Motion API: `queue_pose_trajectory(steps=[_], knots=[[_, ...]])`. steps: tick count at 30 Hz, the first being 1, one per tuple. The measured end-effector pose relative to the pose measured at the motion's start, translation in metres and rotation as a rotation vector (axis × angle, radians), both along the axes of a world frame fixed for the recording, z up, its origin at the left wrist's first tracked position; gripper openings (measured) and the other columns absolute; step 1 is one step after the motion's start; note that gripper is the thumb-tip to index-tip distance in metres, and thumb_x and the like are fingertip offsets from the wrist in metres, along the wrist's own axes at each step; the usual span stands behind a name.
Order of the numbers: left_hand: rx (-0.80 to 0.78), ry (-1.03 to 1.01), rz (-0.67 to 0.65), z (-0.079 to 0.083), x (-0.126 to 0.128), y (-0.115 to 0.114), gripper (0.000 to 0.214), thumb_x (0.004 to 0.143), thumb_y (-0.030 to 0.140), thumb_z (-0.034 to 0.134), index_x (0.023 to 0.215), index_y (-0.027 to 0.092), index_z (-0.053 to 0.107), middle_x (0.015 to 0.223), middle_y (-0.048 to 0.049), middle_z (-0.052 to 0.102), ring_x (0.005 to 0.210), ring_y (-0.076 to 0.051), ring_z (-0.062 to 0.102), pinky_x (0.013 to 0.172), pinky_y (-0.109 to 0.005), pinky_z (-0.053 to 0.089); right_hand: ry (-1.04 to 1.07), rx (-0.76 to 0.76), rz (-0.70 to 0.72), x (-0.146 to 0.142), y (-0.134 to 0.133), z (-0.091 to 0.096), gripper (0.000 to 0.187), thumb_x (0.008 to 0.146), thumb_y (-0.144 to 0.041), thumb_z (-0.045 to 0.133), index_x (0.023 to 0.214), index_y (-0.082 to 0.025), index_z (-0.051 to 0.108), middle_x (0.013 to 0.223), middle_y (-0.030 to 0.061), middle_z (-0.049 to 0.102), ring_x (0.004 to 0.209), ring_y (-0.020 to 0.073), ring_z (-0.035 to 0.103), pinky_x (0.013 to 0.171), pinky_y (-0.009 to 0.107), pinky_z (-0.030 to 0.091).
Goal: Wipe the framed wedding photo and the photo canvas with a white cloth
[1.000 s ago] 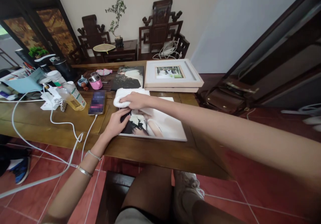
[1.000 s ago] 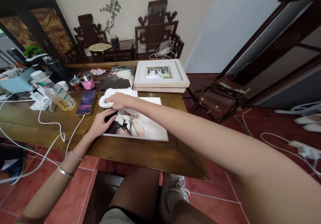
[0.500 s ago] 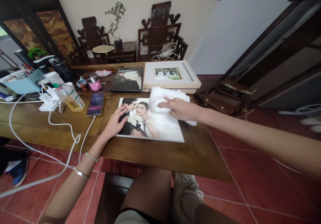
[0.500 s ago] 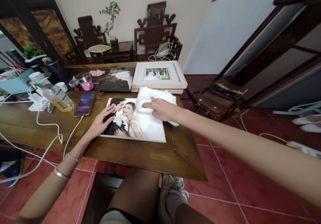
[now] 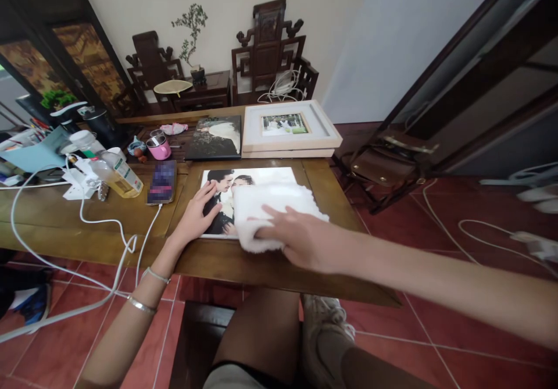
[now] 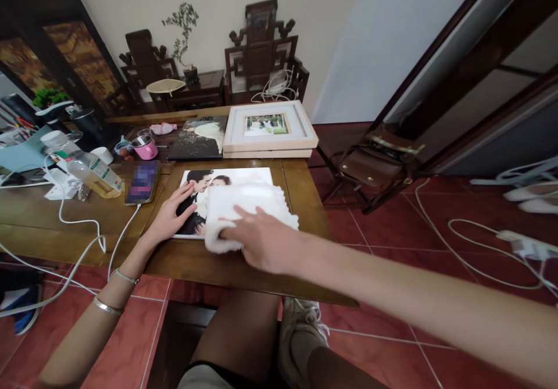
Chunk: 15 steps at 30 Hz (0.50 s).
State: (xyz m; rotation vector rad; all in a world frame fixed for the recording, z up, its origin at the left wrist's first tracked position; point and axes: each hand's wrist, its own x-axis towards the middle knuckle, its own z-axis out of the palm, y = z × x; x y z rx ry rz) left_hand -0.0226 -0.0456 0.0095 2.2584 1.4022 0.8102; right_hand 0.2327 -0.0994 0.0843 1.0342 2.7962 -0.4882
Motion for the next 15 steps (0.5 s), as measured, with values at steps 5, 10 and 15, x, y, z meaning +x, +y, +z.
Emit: queue_pose_trajectory(steps=[5, 10, 15], knots=[[0.017, -0.010, -0.009, 0.001, 0.000, 0.000, 0.051, 0.090, 0.040, 0.050, 0.136, 0.018, 0.048, 0.147, -0.0098, 0.041, 0.140, -0.023, 0.031, 0.116, -0.043, 0.023, 0.002, 0.025, -0.044, 0.031, 0.077, -0.005, 0.067, 0.067, 0.003, 0.041, 0.129, -0.016, 0.056, 0.125, 0.0154, 0.060, 0.117, 0.0290, 0.055, 0.088, 0.039, 0.048], [0.016, -0.011, -0.009, 0.003, 0.000, 0.000, 0.052, 0.090, 0.040, 0.050, 0.136, 0.016, 0.048, 0.147, -0.0103, 0.041, 0.140, -0.022, 0.031, 0.116, -0.041, 0.024, 0.035, 0.104, -0.080, 0.053, 0.123, -0.012, 0.063, 0.070, 0.000, 0.041, 0.130, -0.014, 0.055, 0.108, 0.0120, 0.068, 0.107, 0.0275, 0.060, 0.083, 0.035, 0.047], [0.013, -0.017, -0.004, 0.002, 0.000, 0.001, 0.052, 0.090, 0.039, 0.051, 0.136, 0.016, 0.049, 0.147, -0.0099, 0.041, 0.139, -0.022, 0.032, 0.116, -0.042, 0.024, -0.002, 0.108, -0.119, 0.047, 0.090, -0.014, 0.067, 0.067, 0.002, 0.041, 0.130, -0.015, 0.054, 0.118, 0.0162, 0.063, 0.098, 0.0273, 0.063, 0.077, 0.035, 0.048]])
